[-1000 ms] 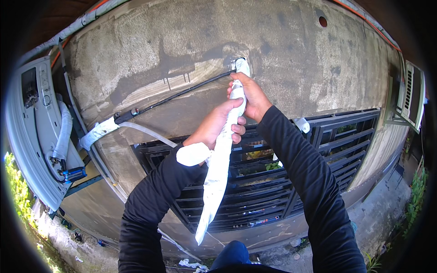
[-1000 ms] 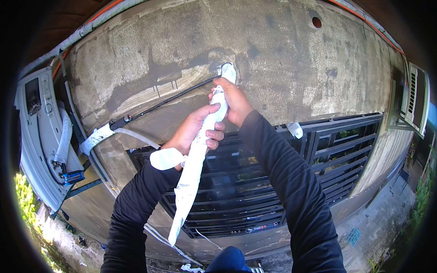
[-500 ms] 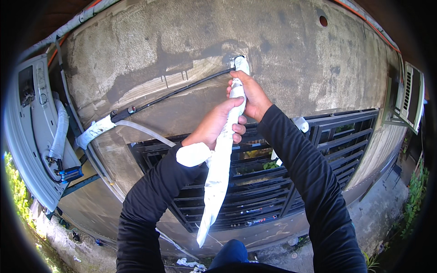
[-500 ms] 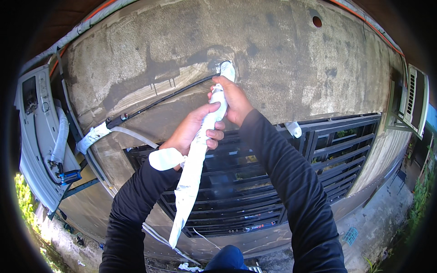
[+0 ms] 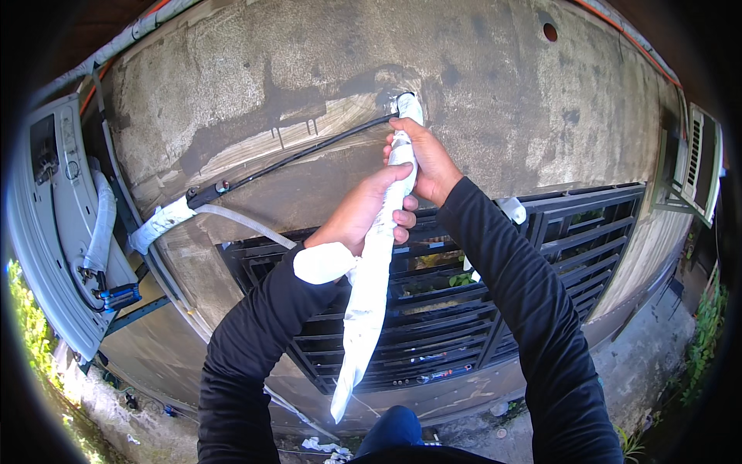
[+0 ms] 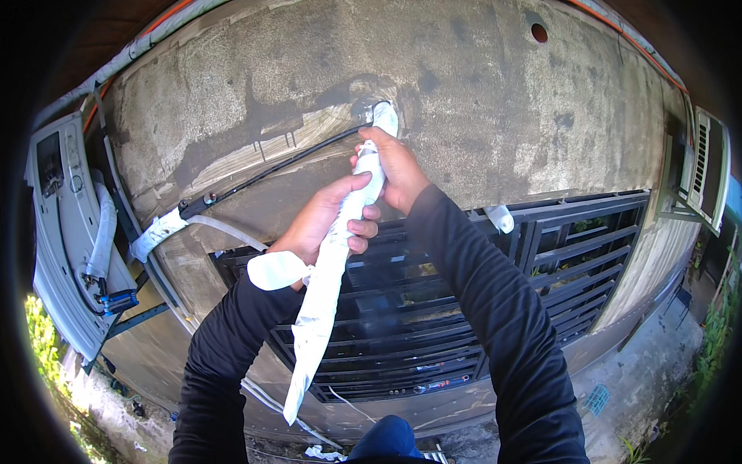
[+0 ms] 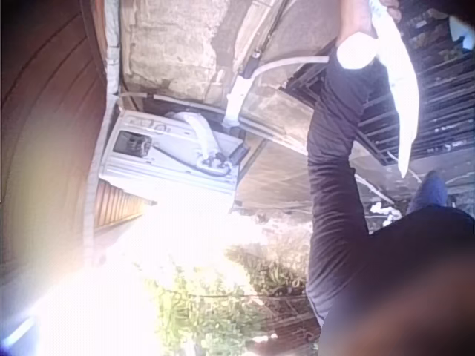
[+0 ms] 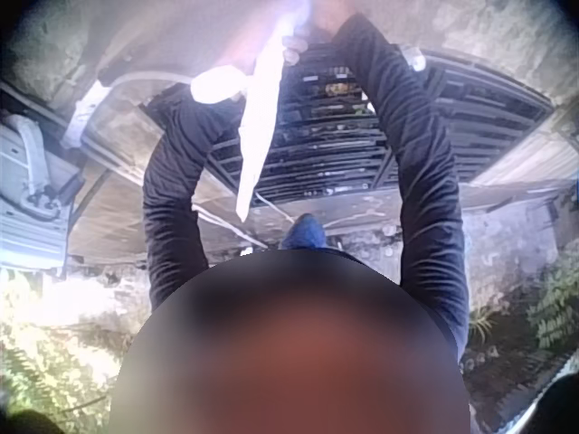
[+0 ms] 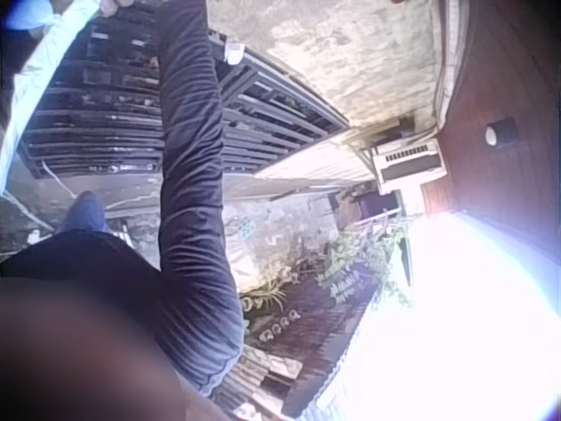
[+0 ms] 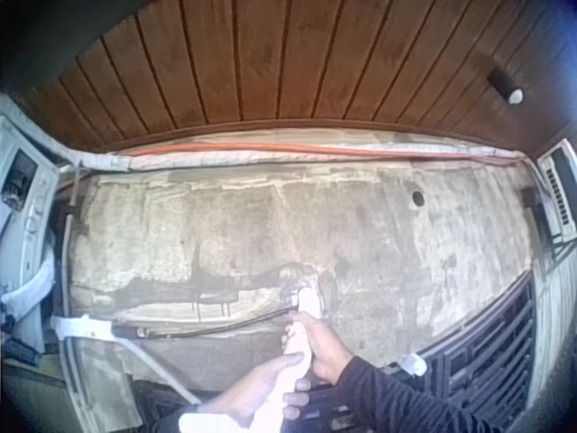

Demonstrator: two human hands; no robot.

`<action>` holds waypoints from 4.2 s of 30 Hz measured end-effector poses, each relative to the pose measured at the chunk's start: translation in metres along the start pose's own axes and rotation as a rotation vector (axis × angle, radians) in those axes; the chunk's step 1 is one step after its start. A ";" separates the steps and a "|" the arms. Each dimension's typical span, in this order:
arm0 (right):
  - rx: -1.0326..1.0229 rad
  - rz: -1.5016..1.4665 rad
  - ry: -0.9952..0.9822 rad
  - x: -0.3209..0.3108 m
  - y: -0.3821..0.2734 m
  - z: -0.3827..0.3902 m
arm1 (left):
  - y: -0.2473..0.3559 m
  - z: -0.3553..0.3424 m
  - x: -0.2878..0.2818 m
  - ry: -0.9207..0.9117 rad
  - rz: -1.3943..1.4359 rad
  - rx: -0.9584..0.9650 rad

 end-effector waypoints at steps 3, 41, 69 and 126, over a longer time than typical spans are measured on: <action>-0.006 -0.003 0.004 0.000 0.000 -0.001 | 0.001 0.000 0.000 -0.002 -0.008 0.000; 0.062 0.209 0.108 -0.002 -0.014 -0.015 | 0.031 -0.051 -0.010 0.037 -0.112 -0.066; -0.090 0.619 0.053 -0.024 0.029 0.094 | 0.020 -0.001 -0.041 -0.099 -0.309 0.099; 0.165 1.193 0.617 -0.300 0.348 0.401 | -0.234 0.007 -0.215 0.465 -1.666 0.880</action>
Point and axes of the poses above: each hand's wrist, its own z-axis away from the middle knuckle, its own x-axis out of the palm, y = z × x, the point moved 1 cm from there along -z, towards the middle knuckle, and after that the axes turned 8 degrees about x, right-handed, at the moved point
